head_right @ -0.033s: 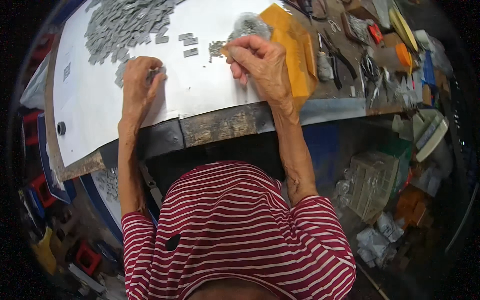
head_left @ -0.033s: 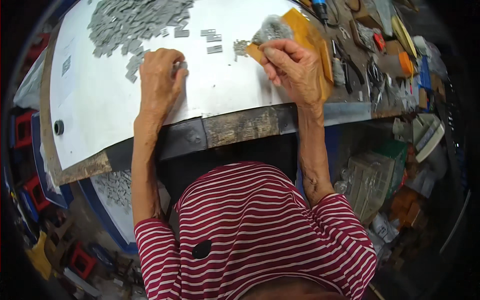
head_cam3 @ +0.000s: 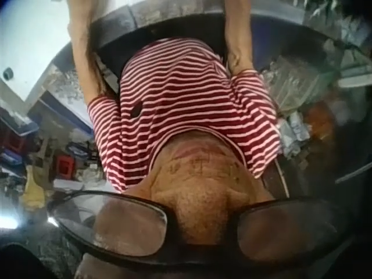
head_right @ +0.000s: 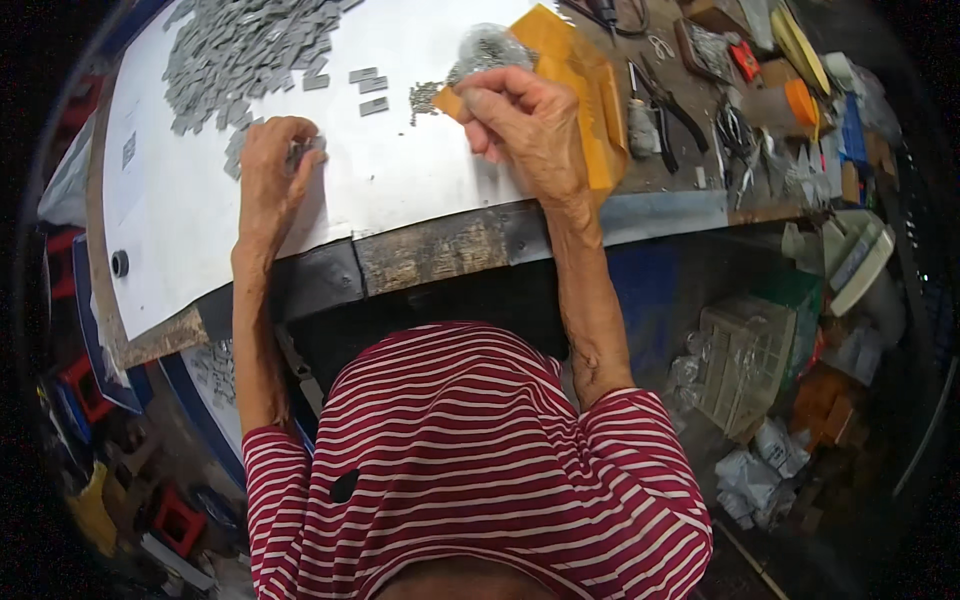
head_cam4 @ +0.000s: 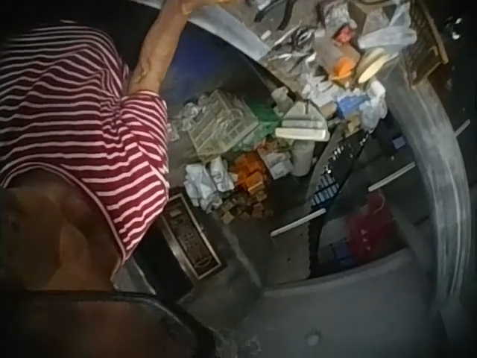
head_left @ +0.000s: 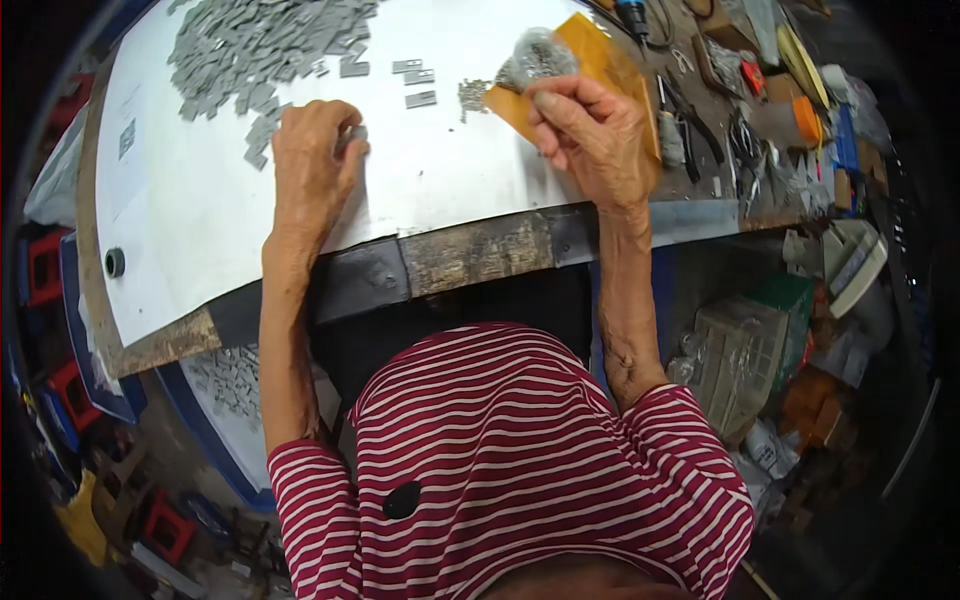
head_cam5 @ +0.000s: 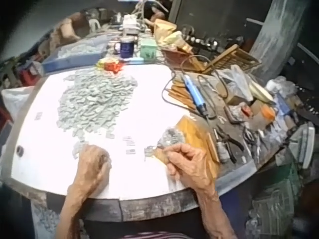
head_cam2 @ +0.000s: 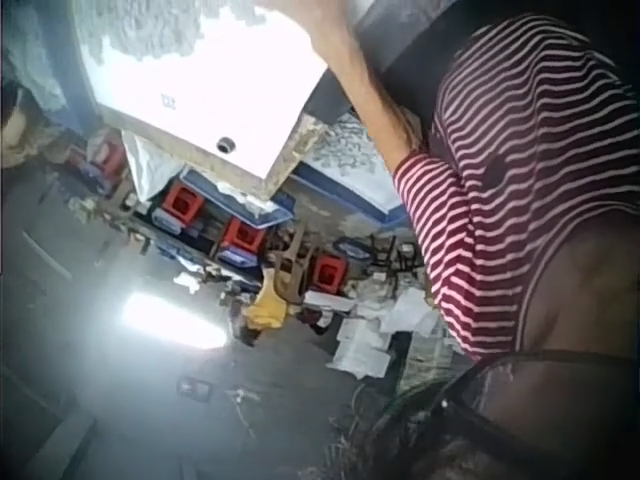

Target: Assembling small metal components using a power tool and manual manipulation on a workbench.

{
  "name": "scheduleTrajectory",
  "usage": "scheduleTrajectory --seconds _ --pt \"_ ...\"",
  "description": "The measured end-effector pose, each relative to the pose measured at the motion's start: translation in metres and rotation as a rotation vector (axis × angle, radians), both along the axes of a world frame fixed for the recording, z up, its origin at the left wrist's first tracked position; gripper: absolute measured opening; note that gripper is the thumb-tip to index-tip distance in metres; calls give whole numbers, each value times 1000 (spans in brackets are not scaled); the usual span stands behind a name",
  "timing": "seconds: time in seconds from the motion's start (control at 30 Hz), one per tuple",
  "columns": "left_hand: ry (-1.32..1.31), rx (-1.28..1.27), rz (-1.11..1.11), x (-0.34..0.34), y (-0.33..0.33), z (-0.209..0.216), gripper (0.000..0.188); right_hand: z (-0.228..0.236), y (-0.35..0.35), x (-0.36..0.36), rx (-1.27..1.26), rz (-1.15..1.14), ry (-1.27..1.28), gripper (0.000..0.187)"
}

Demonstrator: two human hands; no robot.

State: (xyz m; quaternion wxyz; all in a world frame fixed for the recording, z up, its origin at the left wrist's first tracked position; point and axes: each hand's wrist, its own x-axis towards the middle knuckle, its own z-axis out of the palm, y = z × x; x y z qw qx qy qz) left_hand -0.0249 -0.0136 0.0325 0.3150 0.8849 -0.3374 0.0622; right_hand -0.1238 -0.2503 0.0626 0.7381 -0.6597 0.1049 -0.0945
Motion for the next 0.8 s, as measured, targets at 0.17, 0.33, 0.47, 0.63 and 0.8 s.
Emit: scheduleTrajectory --seconds 0.17,0.33,0.47,0.63,0.8 --pt "64 -8 -10 -6 -6 8 19 -3 -44 -28 -161 -168 24 13" --pt "112 -145 24 -14 -10 7 20 -24 -72 -46 -336 -190 250 12" --pt "439 -406 75 -33 -20 15 17 -25 -76 -48 -564 -163 243 13" --pt "711 -620 53 -47 -33 13 15 -31 -84 -49 -952 -89 51 14" --pt "799 -613 42 -53 -37 5 14 -22 -84 -48 -1172 52 -11 11"
